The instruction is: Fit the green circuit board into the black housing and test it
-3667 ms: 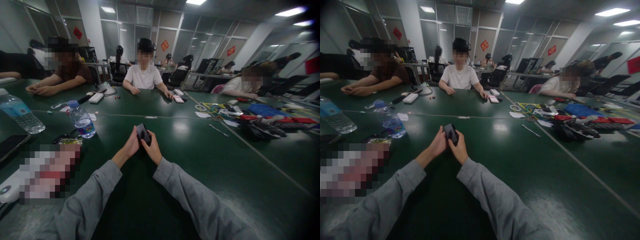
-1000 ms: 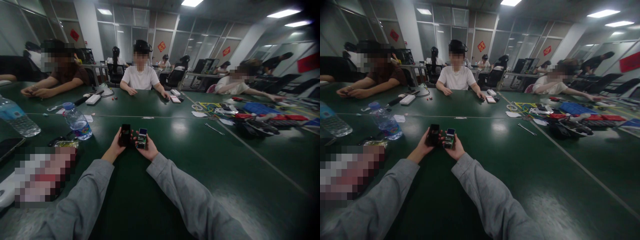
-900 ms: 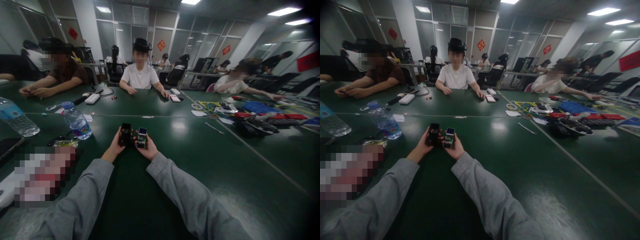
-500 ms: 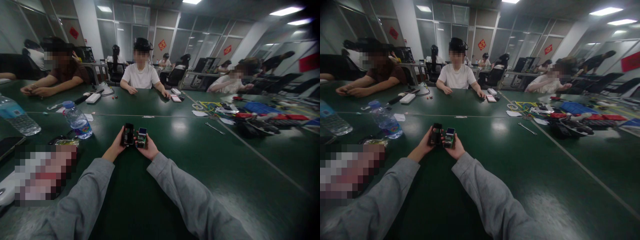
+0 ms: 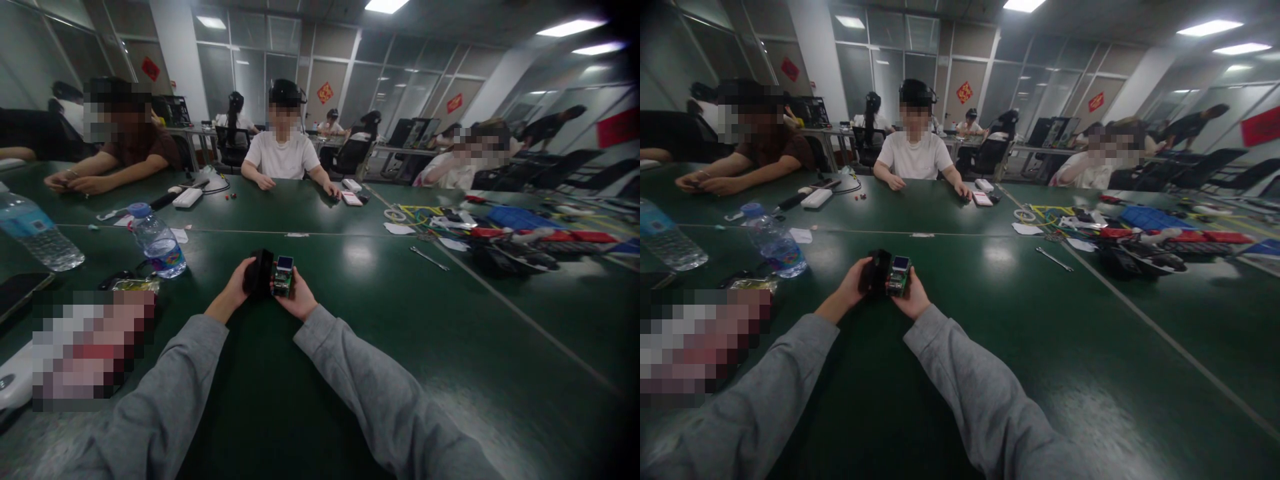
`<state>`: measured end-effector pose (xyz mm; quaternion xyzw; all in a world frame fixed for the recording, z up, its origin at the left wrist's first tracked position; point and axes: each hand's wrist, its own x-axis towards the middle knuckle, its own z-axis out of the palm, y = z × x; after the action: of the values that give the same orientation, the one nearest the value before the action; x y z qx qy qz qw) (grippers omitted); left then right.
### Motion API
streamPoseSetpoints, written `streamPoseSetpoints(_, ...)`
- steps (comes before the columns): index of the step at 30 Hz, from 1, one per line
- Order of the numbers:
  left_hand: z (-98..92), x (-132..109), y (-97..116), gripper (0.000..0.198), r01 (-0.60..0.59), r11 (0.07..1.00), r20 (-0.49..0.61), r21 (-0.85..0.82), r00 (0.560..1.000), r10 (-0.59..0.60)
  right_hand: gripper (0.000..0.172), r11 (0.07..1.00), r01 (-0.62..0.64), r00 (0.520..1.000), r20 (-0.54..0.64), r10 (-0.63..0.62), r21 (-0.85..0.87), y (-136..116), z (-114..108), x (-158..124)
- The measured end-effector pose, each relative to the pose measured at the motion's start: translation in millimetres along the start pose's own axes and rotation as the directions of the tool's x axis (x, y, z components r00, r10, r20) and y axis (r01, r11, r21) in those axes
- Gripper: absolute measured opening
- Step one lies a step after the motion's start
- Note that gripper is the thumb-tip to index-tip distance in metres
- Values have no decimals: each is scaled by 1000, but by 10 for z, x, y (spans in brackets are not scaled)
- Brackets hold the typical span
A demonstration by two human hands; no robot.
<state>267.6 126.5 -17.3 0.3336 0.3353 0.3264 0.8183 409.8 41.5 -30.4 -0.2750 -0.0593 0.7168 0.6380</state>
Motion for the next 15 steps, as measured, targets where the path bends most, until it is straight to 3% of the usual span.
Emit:
streamPoseSetpoints(6, 58, -61, 93, 35, -29, 995, -18, 98, 999, 30, 42, 1000, 1, 999, -34, -1, -24, 10, -14, 17)
streamPoseSetpoints(15, 187, -116, 210, 53, -244, 881, 0, 406, 964, 267, 41, 999, 30, 999, -22, -31, -42, 20, 92, -43)
